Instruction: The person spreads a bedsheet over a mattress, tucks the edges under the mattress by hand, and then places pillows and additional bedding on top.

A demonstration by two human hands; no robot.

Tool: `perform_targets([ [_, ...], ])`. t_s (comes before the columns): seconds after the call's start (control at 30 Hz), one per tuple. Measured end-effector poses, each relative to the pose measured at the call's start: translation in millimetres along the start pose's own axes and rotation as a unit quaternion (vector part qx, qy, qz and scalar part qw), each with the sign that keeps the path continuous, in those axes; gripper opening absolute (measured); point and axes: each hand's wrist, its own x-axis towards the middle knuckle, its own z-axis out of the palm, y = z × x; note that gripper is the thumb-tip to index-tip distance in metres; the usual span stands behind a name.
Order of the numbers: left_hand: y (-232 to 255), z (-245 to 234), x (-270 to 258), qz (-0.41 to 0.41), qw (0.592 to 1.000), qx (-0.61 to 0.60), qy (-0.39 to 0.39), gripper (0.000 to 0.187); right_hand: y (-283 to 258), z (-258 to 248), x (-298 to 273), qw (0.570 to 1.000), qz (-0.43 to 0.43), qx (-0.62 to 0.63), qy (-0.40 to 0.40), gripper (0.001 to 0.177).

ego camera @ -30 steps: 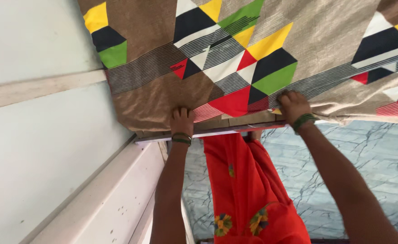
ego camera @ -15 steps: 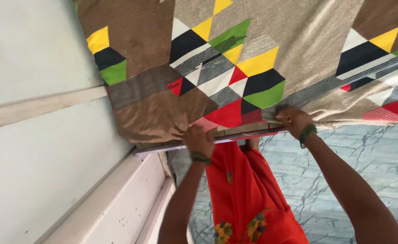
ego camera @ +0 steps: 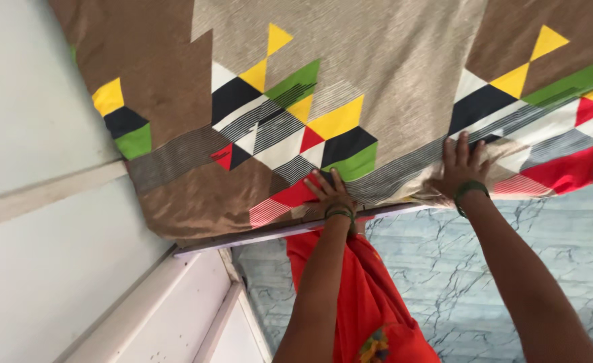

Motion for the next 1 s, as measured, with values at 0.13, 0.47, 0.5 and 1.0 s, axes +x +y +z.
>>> perform_targets([
  [0.13, 6.9, 2.4, 4.6, -0.02, 1.0, 0.015, -0.015, 0.126, -2.0, 1.4, -0.4, 0.996, -0.012, -0.083, 0.027, 0.117],
  [0.47, 7.5, 16.3, 19.2, -0.009, 0.995, 0.102, -0.005, 0.125, -6.3, 16.7, 19.4, 0.996, 0.016, -0.088, 0.025, 0.085],
  [0.5, 7.0, 15.7, 18.5, -0.027, 0.998, 0.057, -0.024, 0.125, -5.2, 17.4, 19.8, 0.995, 0.011, -0.098, 0.031, 0.086],
  [1.0, 1.4, 27.9, 18.9, 0.006, 0.995, 0.055, 0.083, 0.128, -0.1, 14.1, 21.5, 0.992, -0.016, -0.095, 0.086, 0.087],
])
